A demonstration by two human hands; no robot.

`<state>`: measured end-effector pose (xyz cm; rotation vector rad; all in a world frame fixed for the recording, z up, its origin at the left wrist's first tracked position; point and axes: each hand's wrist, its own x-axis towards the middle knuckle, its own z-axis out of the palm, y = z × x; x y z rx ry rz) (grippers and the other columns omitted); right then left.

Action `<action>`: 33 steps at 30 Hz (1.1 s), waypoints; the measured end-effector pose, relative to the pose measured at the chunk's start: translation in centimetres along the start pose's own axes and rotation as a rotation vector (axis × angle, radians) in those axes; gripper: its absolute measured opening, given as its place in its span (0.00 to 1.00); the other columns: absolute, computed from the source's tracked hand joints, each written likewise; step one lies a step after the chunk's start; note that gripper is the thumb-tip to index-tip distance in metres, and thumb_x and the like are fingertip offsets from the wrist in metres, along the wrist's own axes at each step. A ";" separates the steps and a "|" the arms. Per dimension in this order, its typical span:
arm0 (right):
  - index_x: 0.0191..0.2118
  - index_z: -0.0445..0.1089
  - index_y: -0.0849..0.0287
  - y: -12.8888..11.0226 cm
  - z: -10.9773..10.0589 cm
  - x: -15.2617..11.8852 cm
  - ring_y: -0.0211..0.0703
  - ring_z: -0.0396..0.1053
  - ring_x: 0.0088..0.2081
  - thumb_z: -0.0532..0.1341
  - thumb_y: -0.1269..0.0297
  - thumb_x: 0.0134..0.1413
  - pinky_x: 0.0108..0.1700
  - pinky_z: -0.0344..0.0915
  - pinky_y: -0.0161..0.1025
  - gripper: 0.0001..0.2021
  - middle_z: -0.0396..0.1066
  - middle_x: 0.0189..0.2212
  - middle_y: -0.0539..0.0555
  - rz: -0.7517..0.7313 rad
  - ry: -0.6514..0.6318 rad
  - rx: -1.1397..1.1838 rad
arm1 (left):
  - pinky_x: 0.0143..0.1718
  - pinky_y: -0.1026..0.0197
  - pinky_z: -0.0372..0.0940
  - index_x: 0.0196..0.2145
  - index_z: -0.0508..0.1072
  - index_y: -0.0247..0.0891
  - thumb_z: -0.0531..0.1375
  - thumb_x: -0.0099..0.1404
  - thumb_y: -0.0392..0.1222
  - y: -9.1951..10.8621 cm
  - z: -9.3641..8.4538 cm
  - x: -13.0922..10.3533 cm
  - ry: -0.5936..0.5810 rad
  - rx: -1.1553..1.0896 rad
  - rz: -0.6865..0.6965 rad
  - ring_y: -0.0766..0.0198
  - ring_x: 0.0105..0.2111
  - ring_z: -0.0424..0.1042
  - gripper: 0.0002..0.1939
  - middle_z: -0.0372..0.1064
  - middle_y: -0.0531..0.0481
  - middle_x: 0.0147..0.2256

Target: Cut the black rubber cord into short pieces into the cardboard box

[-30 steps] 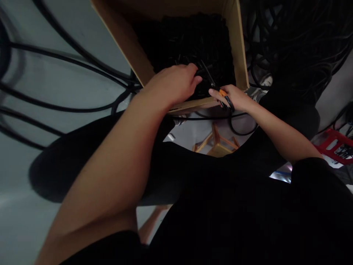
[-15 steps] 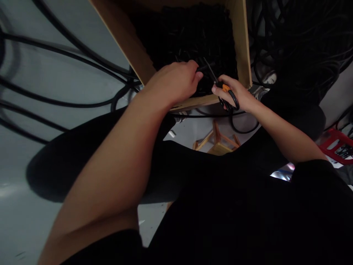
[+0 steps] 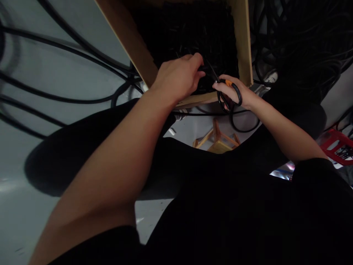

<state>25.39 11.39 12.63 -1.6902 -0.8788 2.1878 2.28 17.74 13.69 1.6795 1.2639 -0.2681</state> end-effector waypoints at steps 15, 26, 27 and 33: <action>0.47 0.58 0.48 1.0 1.1 0.6 0.36 0.59 0.22 0.71 0.41 0.81 0.21 0.59 0.30 0.24 0.60 0.28 0.41 0.144 -0.028 0.187 | 0.80 0.36 0.67 0.78 0.70 0.37 0.53 0.90 0.45 0.2 0.8 0.3 -0.035 0.106 0.014 0.37 0.74 0.76 0.26 0.74 0.36 0.74; 0.45 0.56 0.48 -0.2 1.7 -0.3 0.34 0.54 0.21 0.74 0.48 0.79 0.18 0.55 0.26 0.25 0.58 0.27 0.39 0.169 -0.003 0.118 | 0.78 0.34 0.69 0.80 0.69 0.34 0.54 0.92 0.46 0.7 0.4 0.3 -0.064 0.156 -0.039 0.32 0.75 0.77 0.27 0.75 0.32 0.75; 0.45 0.57 0.48 0.0 1.7 -0.3 0.34 0.54 0.21 0.75 0.48 0.79 0.18 0.55 0.26 0.25 0.57 0.26 0.39 0.169 -0.008 0.112 | 0.78 0.34 0.68 0.80 0.69 0.34 0.54 0.92 0.45 0.7 0.3 0.2 -0.073 0.158 -0.048 0.32 0.75 0.77 0.27 0.75 0.32 0.75; 0.48 0.60 0.48 0.9 2.4 -0.7 0.36 0.55 0.22 0.77 0.44 0.77 0.20 0.55 0.28 0.25 0.58 0.25 0.39 0.141 -0.013 0.073 | 0.77 0.36 0.69 0.81 0.70 0.37 0.54 0.92 0.47 0.6 -0.1 0.1 -0.059 0.141 -0.048 0.35 0.74 0.77 0.27 0.76 0.34 0.75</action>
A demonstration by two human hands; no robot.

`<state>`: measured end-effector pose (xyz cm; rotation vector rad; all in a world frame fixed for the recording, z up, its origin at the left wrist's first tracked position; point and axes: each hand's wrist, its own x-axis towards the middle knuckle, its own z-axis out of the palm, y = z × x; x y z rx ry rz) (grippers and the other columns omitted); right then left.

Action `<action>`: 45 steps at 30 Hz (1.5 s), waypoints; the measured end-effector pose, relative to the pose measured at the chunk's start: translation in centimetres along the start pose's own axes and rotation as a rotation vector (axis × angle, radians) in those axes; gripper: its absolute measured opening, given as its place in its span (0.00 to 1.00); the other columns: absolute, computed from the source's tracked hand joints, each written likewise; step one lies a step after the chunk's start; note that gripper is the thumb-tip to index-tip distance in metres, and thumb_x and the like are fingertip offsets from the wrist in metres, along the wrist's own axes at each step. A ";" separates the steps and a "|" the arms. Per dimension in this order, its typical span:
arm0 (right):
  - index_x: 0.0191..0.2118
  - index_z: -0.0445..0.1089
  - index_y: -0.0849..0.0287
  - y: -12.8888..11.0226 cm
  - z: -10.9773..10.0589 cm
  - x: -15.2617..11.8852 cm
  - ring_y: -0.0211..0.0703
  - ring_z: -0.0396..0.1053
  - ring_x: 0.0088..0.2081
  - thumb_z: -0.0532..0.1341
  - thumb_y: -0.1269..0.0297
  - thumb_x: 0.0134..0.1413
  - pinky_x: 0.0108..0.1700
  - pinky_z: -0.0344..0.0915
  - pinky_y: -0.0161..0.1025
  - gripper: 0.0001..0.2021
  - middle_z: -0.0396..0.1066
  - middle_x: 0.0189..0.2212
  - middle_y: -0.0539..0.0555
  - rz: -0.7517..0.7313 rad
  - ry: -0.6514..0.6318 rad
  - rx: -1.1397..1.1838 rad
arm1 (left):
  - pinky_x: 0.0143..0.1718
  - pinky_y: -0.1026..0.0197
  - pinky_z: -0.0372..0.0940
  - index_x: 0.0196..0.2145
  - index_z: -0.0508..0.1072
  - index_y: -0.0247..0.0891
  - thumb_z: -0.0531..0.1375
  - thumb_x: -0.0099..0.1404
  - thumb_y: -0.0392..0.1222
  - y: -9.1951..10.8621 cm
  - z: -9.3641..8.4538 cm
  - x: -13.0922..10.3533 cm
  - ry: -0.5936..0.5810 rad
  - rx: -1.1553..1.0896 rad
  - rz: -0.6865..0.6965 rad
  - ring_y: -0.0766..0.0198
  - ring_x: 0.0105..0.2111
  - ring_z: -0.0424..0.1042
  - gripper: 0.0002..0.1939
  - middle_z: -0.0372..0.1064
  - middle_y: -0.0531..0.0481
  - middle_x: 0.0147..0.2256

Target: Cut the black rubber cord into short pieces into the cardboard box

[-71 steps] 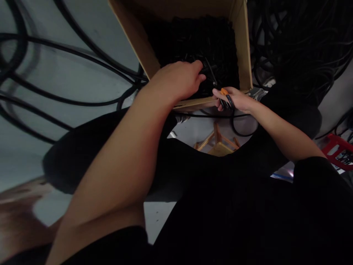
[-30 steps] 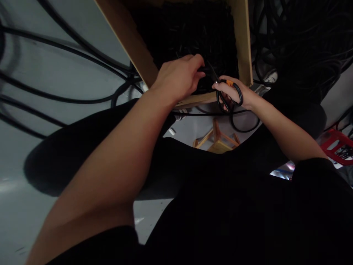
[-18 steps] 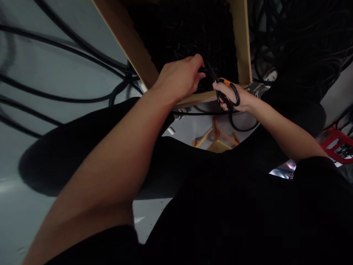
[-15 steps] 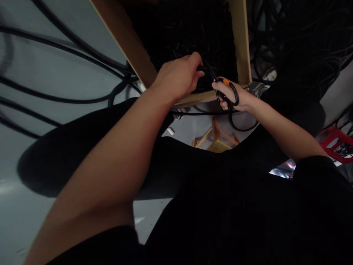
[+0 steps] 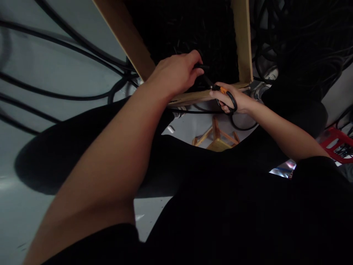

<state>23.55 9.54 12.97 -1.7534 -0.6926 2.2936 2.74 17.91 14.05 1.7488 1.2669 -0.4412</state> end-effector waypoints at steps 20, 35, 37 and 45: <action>0.53 0.65 0.52 0.8 -1.5 1.4 0.40 0.71 0.44 0.69 0.58 0.77 0.47 0.78 0.36 0.13 0.70 0.50 0.52 -0.293 0.026 -0.278 | 0.75 0.44 0.70 0.71 0.80 0.32 0.53 0.87 0.46 0.0 1.2 1.2 -0.046 -0.034 0.083 0.41 0.69 0.81 0.27 0.83 0.35 0.66; 0.50 0.68 0.54 -0.2 -1.9 1.0 0.44 0.72 0.45 0.71 0.56 0.78 0.47 0.78 0.36 0.12 0.69 0.44 0.51 -0.268 -0.013 -0.286 | 0.75 0.42 0.72 0.69 0.82 0.29 0.54 0.90 0.46 0.2 1.1 1.0 -0.078 0.013 0.065 0.39 0.67 0.82 0.25 0.84 0.30 0.64; 0.50 0.68 0.54 -0.1 -2.1 1.0 0.44 0.71 0.44 0.71 0.57 0.78 0.48 0.77 0.37 0.12 0.69 0.44 0.51 -0.272 -0.016 -0.302 | 0.76 0.41 0.71 0.69 0.81 0.29 0.53 0.90 0.47 0.3 1.0 0.9 -0.089 -0.002 0.054 0.39 0.68 0.82 0.26 0.83 0.30 0.65; 0.50 0.67 0.53 -0.4 -2.1 0.7 0.46 0.72 0.46 0.74 0.53 0.77 0.50 0.77 0.38 0.16 0.69 0.44 0.51 -0.249 0.015 -0.338 | 0.76 0.38 0.70 0.71 0.81 0.33 0.49 0.90 0.49 0.5 1.2 0.9 -0.116 -0.044 0.046 0.35 0.70 0.80 0.28 0.82 0.30 0.66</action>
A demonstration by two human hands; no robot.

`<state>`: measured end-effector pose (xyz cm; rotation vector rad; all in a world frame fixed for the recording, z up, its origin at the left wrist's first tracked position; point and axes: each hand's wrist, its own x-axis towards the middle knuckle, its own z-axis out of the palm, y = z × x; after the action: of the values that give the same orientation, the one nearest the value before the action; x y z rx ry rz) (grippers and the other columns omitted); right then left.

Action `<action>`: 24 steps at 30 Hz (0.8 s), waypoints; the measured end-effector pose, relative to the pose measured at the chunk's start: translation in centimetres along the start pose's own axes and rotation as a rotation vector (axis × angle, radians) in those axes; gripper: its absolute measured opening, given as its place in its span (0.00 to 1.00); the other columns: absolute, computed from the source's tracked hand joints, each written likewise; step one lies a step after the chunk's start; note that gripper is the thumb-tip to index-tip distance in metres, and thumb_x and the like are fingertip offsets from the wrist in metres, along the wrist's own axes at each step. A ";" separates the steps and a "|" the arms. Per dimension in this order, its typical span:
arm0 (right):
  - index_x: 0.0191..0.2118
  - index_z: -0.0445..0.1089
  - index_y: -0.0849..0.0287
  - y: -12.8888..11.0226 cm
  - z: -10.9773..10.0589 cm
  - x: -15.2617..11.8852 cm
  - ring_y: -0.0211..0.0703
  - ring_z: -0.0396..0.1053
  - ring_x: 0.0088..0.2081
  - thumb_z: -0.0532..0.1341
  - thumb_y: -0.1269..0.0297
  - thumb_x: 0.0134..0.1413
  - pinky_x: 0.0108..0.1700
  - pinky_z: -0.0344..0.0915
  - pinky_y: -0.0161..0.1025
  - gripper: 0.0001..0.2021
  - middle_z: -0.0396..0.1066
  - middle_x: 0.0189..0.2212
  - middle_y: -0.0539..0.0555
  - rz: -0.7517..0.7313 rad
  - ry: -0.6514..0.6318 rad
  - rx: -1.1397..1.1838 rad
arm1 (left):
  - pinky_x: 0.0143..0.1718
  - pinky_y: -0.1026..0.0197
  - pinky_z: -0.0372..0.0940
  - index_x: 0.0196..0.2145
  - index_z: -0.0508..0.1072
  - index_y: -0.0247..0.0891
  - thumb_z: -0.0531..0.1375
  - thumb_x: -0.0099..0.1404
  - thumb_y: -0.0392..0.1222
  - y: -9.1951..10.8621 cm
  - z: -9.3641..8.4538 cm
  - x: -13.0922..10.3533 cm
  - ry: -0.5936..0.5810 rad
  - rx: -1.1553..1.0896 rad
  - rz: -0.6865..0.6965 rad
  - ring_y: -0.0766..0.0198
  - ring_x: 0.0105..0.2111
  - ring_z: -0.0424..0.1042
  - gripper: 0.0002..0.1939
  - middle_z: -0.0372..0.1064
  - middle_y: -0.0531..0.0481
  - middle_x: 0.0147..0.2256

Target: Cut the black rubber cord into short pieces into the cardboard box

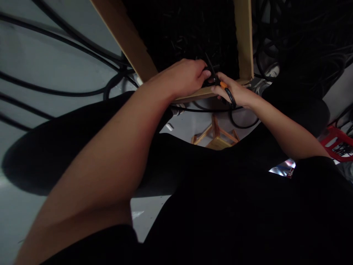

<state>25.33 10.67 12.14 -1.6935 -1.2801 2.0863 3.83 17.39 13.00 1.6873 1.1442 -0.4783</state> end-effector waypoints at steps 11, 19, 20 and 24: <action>0.53 0.62 0.52 1.8 0.5 0.8 0.43 0.73 0.47 0.62 0.39 0.89 0.49 0.79 0.37 0.21 0.66 0.42 0.49 -0.032 -0.066 -0.011 | 0.73 0.40 0.74 0.70 0.82 0.36 0.51 0.91 0.49 -0.2 0.6 0.1 0.034 0.015 0.029 0.37 0.67 0.83 0.26 0.84 0.35 0.65; 0.50 0.61 0.52 2.2 1.0 0.5 0.39 0.71 0.39 0.57 0.32 0.90 0.44 0.75 0.35 0.26 0.62 0.38 0.47 -0.059 0.012 -0.055 | 0.70 0.37 0.75 0.69 0.83 0.35 0.51 0.91 0.47 0.3 0.0 -0.3 0.052 0.006 0.015 0.33 0.67 0.83 0.25 0.84 0.31 0.65; 0.50 0.60 0.52 2.2 1.1 0.5 0.38 0.70 0.37 0.57 0.31 0.90 0.42 0.74 0.35 0.26 0.61 0.37 0.47 -0.061 0.019 -0.055 | 0.71 0.37 0.75 0.68 0.83 0.36 0.51 0.91 0.47 0.2 -0.1 -0.2 0.053 -0.017 0.010 0.34 0.67 0.83 0.25 0.84 0.32 0.64; 0.50 0.63 0.52 2.2 1.2 0.4 0.39 0.70 0.34 0.60 0.30 0.87 0.37 0.74 0.34 0.27 0.61 0.37 0.47 -0.055 0.027 -0.056 | 0.72 0.37 0.73 0.64 0.83 0.32 0.51 0.89 0.46 -0.7 0.4 0.7 0.040 -0.020 0.022 0.34 0.67 0.83 0.25 0.84 0.30 0.63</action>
<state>24.94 8.92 10.29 -1.6824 -1.3728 2.0089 3.61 17.42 11.99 1.6976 1.1544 -0.4200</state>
